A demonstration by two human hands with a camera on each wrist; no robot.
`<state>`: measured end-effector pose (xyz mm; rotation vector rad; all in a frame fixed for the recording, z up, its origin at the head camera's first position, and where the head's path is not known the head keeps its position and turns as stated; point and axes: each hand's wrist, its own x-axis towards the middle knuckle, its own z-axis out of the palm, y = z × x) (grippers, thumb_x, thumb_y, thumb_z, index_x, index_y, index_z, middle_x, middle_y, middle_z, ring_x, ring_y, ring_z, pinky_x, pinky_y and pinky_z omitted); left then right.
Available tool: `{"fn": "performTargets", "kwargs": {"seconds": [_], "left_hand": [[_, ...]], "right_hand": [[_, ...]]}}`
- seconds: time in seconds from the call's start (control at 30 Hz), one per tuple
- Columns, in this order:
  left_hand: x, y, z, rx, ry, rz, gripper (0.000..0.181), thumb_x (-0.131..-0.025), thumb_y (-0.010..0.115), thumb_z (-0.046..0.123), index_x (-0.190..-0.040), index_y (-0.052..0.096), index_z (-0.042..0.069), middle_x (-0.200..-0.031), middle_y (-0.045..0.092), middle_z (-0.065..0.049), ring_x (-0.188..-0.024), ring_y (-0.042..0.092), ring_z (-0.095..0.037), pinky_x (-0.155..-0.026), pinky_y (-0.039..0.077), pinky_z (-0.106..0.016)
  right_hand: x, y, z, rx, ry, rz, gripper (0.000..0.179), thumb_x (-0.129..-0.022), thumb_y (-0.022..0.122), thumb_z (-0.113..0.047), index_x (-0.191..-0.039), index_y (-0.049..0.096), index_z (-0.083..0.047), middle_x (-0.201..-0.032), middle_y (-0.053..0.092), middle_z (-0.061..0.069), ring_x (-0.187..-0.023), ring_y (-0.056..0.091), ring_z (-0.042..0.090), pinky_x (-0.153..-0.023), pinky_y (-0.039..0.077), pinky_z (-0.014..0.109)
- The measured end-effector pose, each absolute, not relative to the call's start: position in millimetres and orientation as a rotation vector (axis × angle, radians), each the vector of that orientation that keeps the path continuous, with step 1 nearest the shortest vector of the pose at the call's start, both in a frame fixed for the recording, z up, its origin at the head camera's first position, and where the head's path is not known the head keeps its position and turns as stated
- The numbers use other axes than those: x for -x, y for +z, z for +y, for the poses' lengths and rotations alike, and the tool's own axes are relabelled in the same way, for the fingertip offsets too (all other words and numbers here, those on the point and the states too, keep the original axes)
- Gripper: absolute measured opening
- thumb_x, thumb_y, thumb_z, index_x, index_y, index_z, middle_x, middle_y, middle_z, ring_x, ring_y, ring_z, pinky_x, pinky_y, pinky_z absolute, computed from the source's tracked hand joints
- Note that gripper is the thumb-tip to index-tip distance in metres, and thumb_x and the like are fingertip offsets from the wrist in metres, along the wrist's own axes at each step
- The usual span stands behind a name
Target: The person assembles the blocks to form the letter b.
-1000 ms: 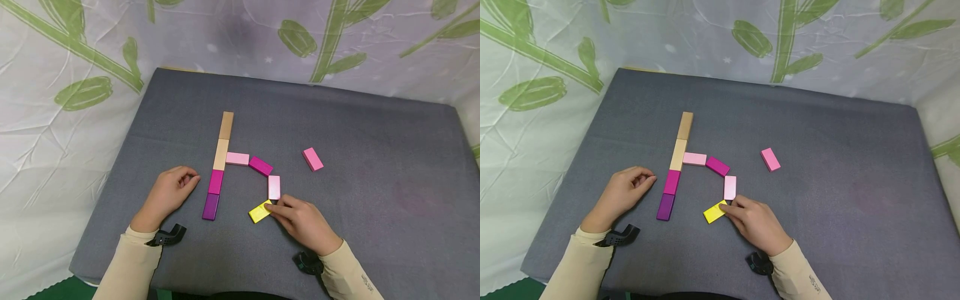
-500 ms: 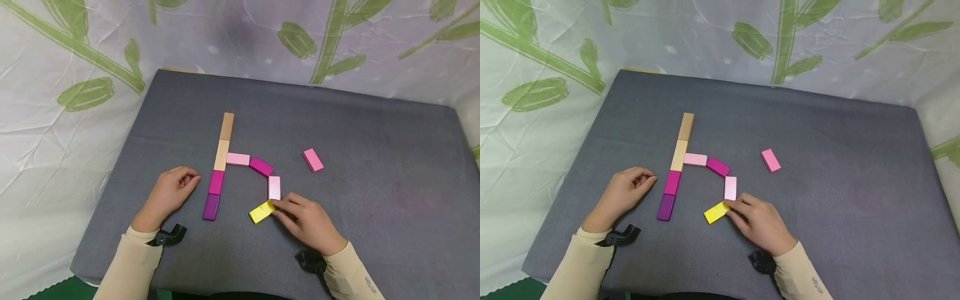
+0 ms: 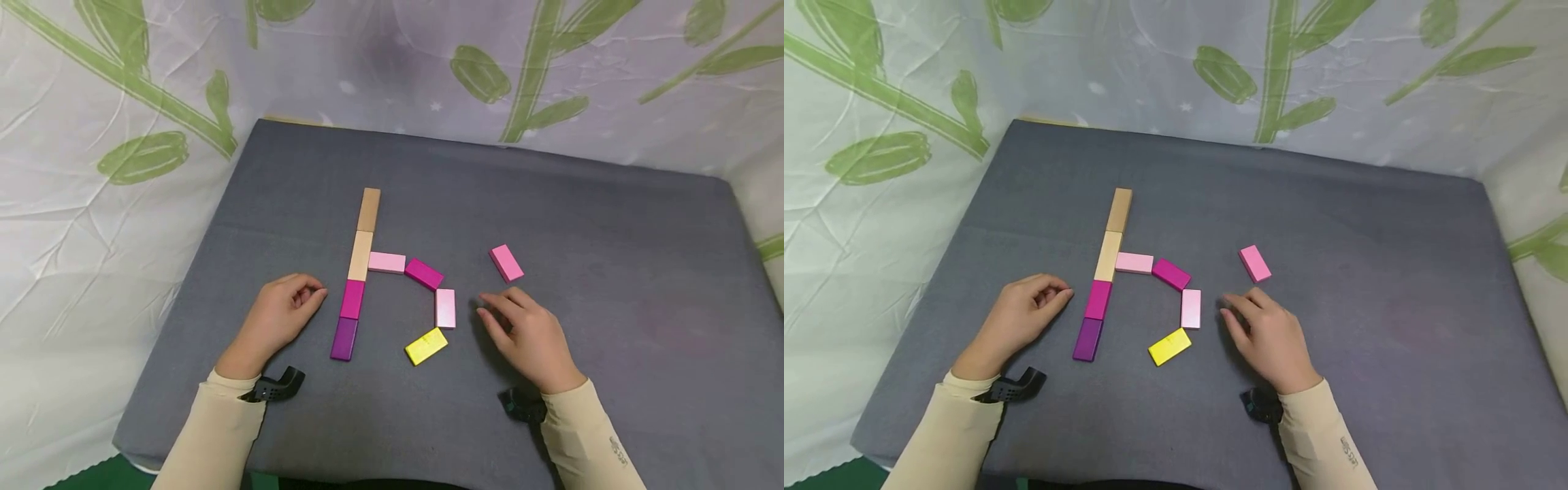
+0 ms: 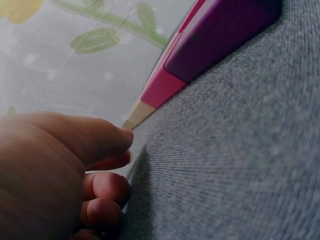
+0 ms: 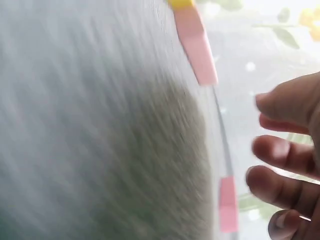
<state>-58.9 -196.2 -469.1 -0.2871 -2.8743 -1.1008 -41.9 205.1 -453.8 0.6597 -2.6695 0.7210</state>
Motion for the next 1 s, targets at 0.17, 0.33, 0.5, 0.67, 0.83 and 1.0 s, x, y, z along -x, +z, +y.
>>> {"fn": "performTargets", "kwargs": {"seconds": [0.17,0.33,0.5,0.67,0.83,1.0], "left_hand": [[58.9,-468.1,-197.6,0.276,-1.092,-2.892,0.006,-0.097,0.075,0.014,-0.095,0.076,0.009,-0.072,0.053,0.001,-0.065,0.048,-0.014,-0.06,0.04,-0.029],[58.5,-470.0,-197.4,0.259,-1.083,-2.905,0.006,-0.098,0.075,0.015,-0.096,0.076,0.009,-0.072,0.053,0.001,-0.065,0.049,-0.015,-0.06,0.04,-0.029],[58.8,-471.2,-197.3,0.263,-1.088,-2.887,0.006,-0.098,0.075,0.015,-0.095,0.076,0.009,-0.073,0.054,0.001,-0.065,0.049,-0.014,-0.059,0.04,-0.029],[58.0,-472.1,-198.2,0.253,-1.096,-2.87,0.006,-0.097,0.076,0.014,-0.095,0.077,0.009,-0.072,0.055,0.001,-0.065,0.049,-0.014,-0.059,0.04,-0.029],[58.9,-472.2,-198.2,0.267,-1.092,-2.865,0.006,-0.098,0.075,0.015,-0.095,0.077,0.009,-0.073,0.055,0.002,-0.066,0.049,-0.013,-0.06,0.041,-0.029],[59.2,-471.5,-198.1,0.272,-1.095,-2.874,0.006,-0.098,0.075,0.015,-0.095,0.076,0.01,-0.073,0.055,0.002,-0.066,0.049,-0.013,-0.06,0.041,-0.029]], "right_hand": [[58.9,-447.0,210.0,-0.523,0.657,-2.669,0.026,-0.09,0.081,-0.014,-0.114,0.079,-0.004,-0.098,0.068,0.009,-0.068,0.055,0.018,-0.057,0.046,0.039],[74.8,-447.4,216.6,-0.386,0.633,-2.701,0.028,-0.09,0.08,-0.013,-0.115,0.078,-0.001,-0.106,0.066,0.017,-0.086,0.061,0.032,-0.068,0.052,0.05],[81.8,-448.0,220.5,-0.292,0.68,-2.762,0.032,-0.091,0.079,-0.016,-0.118,0.076,0.001,-0.113,0.066,0.02,-0.099,0.063,0.039,-0.082,0.054,0.058],[86.6,-446.0,218.8,-0.236,0.699,-2.844,0.035,-0.093,0.078,-0.019,-0.122,0.074,0.0,-0.118,0.065,0.021,-0.104,0.064,0.04,-0.087,0.053,0.06],[88.9,-445.7,218.8,-0.205,0.694,-2.881,0.029,-0.093,0.078,-0.014,-0.118,0.076,0.0,-0.118,0.065,0.021,-0.105,0.064,0.041,-0.089,0.052,0.061],[90.9,-447.8,220.5,-0.192,0.74,-2.88,0.027,-0.093,0.077,-0.009,-0.117,0.075,0.002,-0.115,0.067,0.022,-0.103,0.066,0.041,-0.089,0.052,0.06]]}}
